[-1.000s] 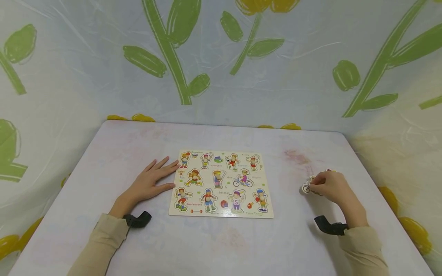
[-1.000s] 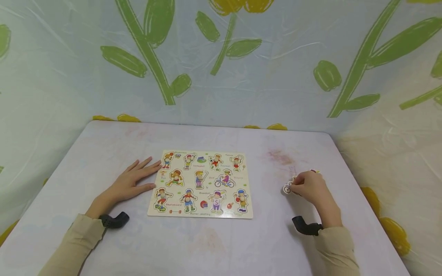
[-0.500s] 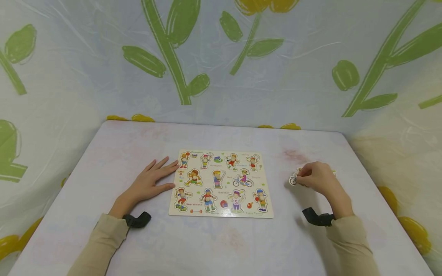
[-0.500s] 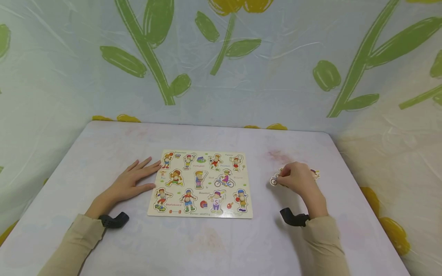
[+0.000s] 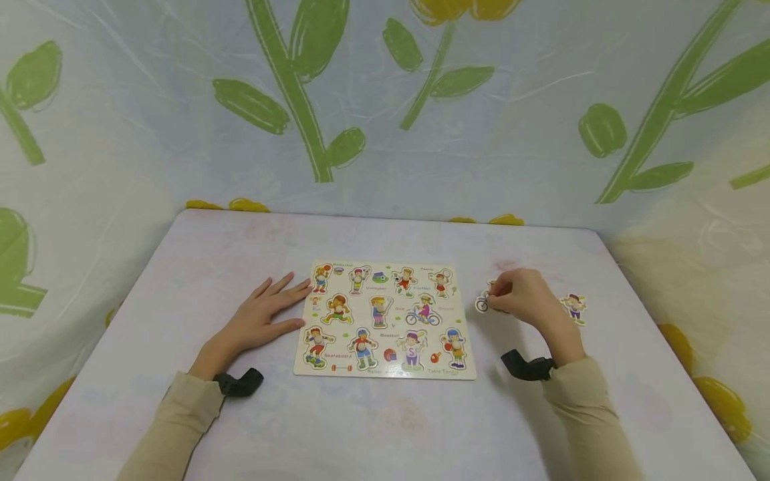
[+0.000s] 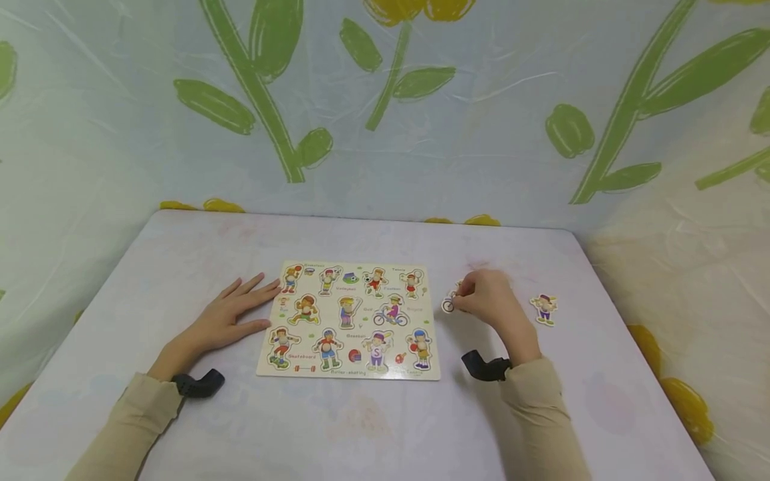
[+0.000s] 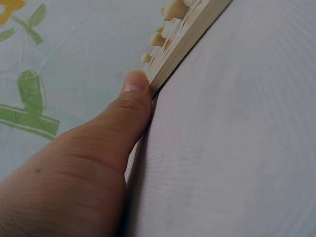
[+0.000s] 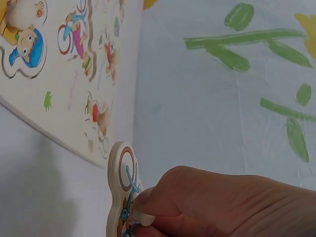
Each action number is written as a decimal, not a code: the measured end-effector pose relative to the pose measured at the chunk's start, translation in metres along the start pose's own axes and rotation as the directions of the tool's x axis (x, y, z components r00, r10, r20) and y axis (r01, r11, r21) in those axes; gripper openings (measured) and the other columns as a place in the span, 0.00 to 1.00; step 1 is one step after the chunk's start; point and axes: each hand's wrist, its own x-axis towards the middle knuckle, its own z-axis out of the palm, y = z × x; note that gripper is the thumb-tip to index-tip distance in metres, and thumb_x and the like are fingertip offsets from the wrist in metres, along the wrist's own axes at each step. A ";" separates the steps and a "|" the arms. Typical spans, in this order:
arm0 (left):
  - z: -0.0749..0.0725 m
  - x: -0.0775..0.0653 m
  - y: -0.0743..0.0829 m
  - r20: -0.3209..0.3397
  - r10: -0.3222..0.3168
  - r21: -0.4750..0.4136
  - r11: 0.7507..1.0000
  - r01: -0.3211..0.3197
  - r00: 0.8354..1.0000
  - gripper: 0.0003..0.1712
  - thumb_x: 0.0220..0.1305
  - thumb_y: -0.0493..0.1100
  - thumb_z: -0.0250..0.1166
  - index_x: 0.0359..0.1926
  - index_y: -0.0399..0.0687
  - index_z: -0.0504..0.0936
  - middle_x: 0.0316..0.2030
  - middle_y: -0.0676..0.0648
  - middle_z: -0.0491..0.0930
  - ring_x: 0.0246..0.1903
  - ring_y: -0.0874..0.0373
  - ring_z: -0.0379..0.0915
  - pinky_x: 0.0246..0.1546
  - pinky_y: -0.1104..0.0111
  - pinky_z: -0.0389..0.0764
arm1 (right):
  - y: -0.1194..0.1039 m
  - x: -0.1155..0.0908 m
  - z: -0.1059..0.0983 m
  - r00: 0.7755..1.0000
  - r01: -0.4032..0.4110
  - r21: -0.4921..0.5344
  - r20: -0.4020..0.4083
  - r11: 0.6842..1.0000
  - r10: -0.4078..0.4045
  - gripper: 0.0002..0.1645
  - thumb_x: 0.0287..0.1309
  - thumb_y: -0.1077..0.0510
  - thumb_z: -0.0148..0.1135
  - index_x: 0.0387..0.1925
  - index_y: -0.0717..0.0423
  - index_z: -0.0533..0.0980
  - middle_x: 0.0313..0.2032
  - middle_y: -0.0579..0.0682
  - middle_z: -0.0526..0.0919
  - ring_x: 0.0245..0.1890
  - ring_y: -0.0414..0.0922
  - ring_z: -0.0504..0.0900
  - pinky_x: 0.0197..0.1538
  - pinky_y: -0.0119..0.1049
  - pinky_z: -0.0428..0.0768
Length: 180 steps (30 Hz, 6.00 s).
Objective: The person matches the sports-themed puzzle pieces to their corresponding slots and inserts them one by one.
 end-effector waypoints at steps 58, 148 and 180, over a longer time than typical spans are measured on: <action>0.000 -0.002 -0.002 -0.008 0.003 -0.004 1.000 -0.003 1.000 0.40 0.65 0.62 0.64 0.74 0.56 0.66 0.73 0.55 0.61 0.76 0.47 0.45 0.74 0.47 0.41 | -0.070 0.033 0.083 0.970 0.154 0.045 0.183 0.987 -0.159 0.08 0.51 0.64 0.67 0.20 0.55 0.80 0.19 0.46 0.77 0.19 0.40 0.71 0.23 0.32 0.71; -0.001 -0.001 -0.001 0.009 0.001 0.010 1.000 -0.001 1.000 0.41 0.64 0.62 0.64 0.74 0.56 0.66 0.73 0.55 0.61 0.76 0.47 0.45 0.74 0.47 0.41 | 0.138 -0.030 -0.030 0.878 -0.438 0.088 -0.170 0.894 0.447 0.20 0.59 0.54 0.62 0.39 0.71 0.83 0.23 0.48 0.83 0.32 0.50 0.75 0.30 0.37 0.71; 0.004 -0.002 -0.005 0.002 0.000 0.015 1.000 0.000 1.000 0.41 0.65 0.64 0.63 0.74 0.58 0.65 0.74 0.57 0.60 0.76 0.49 0.44 0.75 0.50 0.39 | 0.077 0.005 -0.016 0.954 -0.239 0.055 -0.174 0.969 0.245 0.14 0.56 0.58 0.66 0.33 0.68 0.83 0.29 0.56 0.85 0.29 0.49 0.77 0.27 0.36 0.75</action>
